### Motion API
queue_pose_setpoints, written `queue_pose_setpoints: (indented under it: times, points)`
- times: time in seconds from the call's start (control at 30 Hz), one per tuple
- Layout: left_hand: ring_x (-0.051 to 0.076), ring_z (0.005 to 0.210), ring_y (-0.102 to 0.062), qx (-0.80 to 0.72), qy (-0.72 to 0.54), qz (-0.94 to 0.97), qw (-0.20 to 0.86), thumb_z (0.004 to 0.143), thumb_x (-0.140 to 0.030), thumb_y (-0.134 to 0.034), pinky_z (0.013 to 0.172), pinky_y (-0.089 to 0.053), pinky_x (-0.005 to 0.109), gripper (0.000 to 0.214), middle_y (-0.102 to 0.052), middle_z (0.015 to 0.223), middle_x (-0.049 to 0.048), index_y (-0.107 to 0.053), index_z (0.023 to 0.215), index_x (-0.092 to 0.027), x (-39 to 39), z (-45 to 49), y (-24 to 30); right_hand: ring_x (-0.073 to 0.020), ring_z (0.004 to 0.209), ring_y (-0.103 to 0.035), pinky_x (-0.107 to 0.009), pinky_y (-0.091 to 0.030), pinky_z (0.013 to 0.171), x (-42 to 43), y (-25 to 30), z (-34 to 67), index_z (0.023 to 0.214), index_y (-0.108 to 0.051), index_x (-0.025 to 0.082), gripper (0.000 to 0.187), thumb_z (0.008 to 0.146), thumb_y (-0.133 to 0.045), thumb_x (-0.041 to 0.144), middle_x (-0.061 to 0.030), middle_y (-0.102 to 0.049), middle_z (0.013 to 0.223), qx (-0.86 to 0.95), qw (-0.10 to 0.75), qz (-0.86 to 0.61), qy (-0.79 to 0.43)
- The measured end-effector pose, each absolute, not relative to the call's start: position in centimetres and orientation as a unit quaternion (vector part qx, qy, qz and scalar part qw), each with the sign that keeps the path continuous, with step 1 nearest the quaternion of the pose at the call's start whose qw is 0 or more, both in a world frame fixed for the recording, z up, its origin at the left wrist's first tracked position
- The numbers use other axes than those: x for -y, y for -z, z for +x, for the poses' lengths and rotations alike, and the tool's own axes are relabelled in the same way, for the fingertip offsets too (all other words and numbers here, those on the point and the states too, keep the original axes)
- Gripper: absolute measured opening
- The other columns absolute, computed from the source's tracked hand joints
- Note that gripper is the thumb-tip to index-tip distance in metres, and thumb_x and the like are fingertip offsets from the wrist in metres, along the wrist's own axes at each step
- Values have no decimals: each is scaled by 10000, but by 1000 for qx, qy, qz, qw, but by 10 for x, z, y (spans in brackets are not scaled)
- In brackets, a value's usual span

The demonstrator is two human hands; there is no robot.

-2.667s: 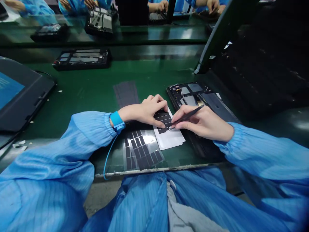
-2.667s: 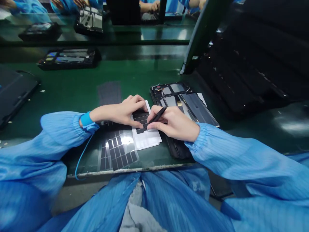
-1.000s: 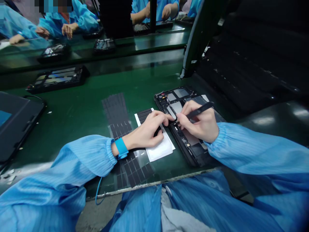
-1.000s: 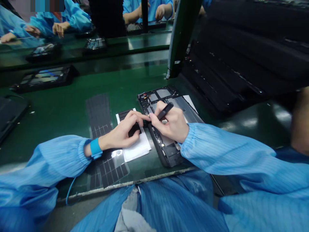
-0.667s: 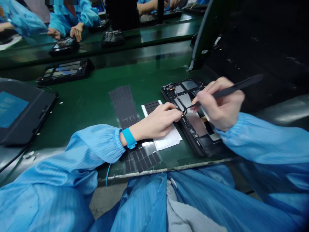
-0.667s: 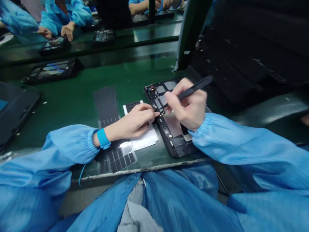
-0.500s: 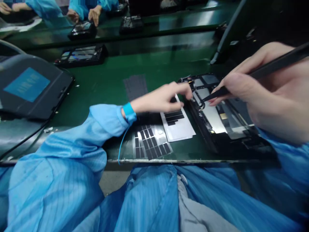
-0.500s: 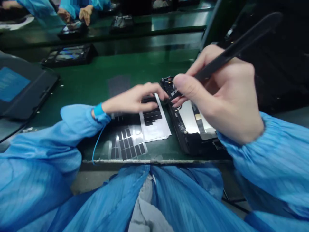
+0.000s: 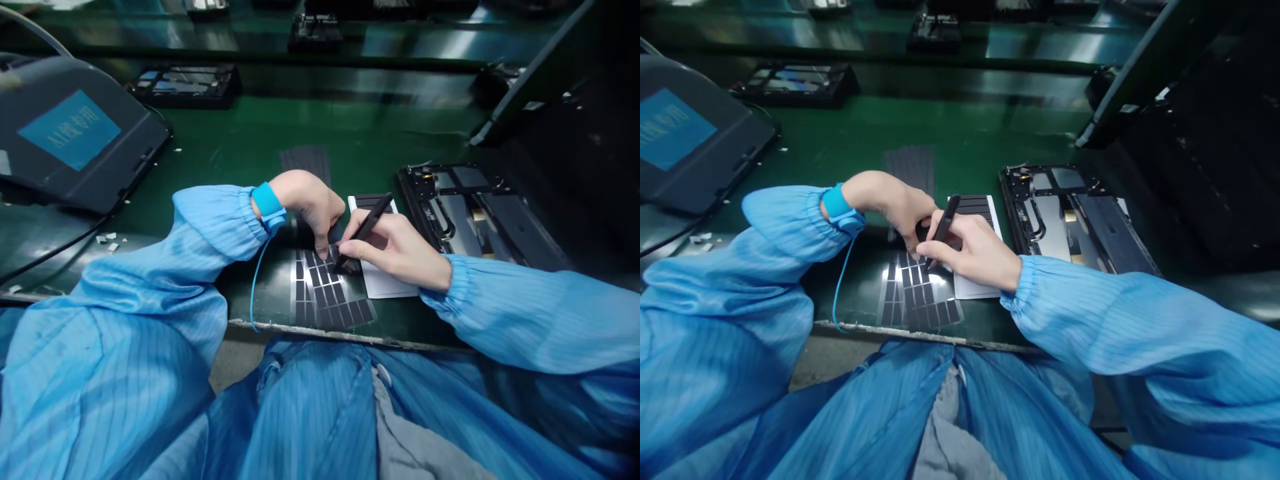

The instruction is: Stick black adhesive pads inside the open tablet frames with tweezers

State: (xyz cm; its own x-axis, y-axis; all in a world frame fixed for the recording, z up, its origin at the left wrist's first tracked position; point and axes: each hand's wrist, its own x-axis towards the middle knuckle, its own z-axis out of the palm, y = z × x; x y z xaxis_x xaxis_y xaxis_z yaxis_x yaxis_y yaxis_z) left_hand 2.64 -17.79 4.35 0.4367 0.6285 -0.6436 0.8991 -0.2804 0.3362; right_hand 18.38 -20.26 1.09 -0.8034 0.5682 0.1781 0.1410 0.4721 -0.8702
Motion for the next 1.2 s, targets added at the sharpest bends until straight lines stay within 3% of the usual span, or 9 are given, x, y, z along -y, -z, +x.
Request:
queue_pose_setpoints:
  times: [0.13, 0.43, 0.6, 0.7, 0.8, 0.9, 1.0, 1.2]
  points:
    - [133, 582, -492, -475, 188, 799, 317, 561, -206, -755, 650, -370, 259, 217, -576, 569, -29, -699, 763, -148, 179, 24, -44, -129, 701, -565, -239, -443, 639, 200, -9, 186, 739, -577, 127, 154, 800, -605, 265, -23, -563, 748, 822, 244, -235, -458]
    - [139, 554, -510, -509, 199, 756, 360, 485, -188, -779, 567, -358, 231, 248, -575, 557, -14, -675, 704, -136, 179, 29, -47, -146, 675, -604, -266, -491, 618, 200, -13, 183, 726, -566, 128, 229, 785, -647, 334, -16, -573, 707, 803, 250, -241, -484]
    - [127, 472, -470, -523, 197, 778, 288, 504, -371, -779, 470, -304, 224, 320, -559, 541, -20, -602, 680, -171, 173, 17, -45, -120, 597, -615, -214, -485, 517, 179, -63, 217, 729, -498, 138, 296, 792, -640, 390, 7, -567, 648, 767, 373, -288, -436]
    - [113, 478, -462, -503, 95, 819, 260, 660, -458, -655, 475, -303, 221, 297, -545, 539, -13, -568, 632, -175, 170, 20, -47, -89, 522, -583, -177, -457, 463, 158, -76, 253, 727, -490, 138, 275, 814, -618, 365, 20, -545, 585, 759, 388, -356, -383]
    - [108, 581, -490, -490, -134, 837, 204, 783, -368, -537, 549, -359, 218, 216, -564, 646, 1, -547, 711, -164, 176, 43, -45, -73, 425, -521, -168, -421, 392, 144, -62, 274, 712, -487, 130, 253, 853, -579, 319, 23, -523, 531, 721, 311, -425, -450]
    - [119, 720, -504, -421, -281, 847, 162, 800, -252, -503, 668, -414, 239, 95, -560, 789, 25, -498, 813, -157, 189, 72, -30, -58, 366, -472, -153, -389, 346, 139, -40, 272, 720, -478, 135, 227, 884, -542, 277, 40, -502, 485, 684, 235, -438, -535]
    - [135, 824, -499, -354, -308, 870, 153, 783, -174, -500, 742, -430, 267, 106, -533, 881, 52, -421, 854, -167, 198, 87, -8, -44, 298, -417, -138, -324, 289, 136, -28, 265, 725, -460, 138, 216, 901, -518, 250, 61, -475, 436, 701, 207, -432, -528]
    - [159, 951, -501, -337, -296, 876, 177, 783, -131, -493, 802, -446, 308, 166, -517, 1018, 91, -361, 860, -194, 202, 85, 10, -67, 258, -411, -161, -288, 260, 135, -22, 265, 801, -477, 141, 170, 925, -450, 254, 63, -489, 427, 723, 257, -434, -471]
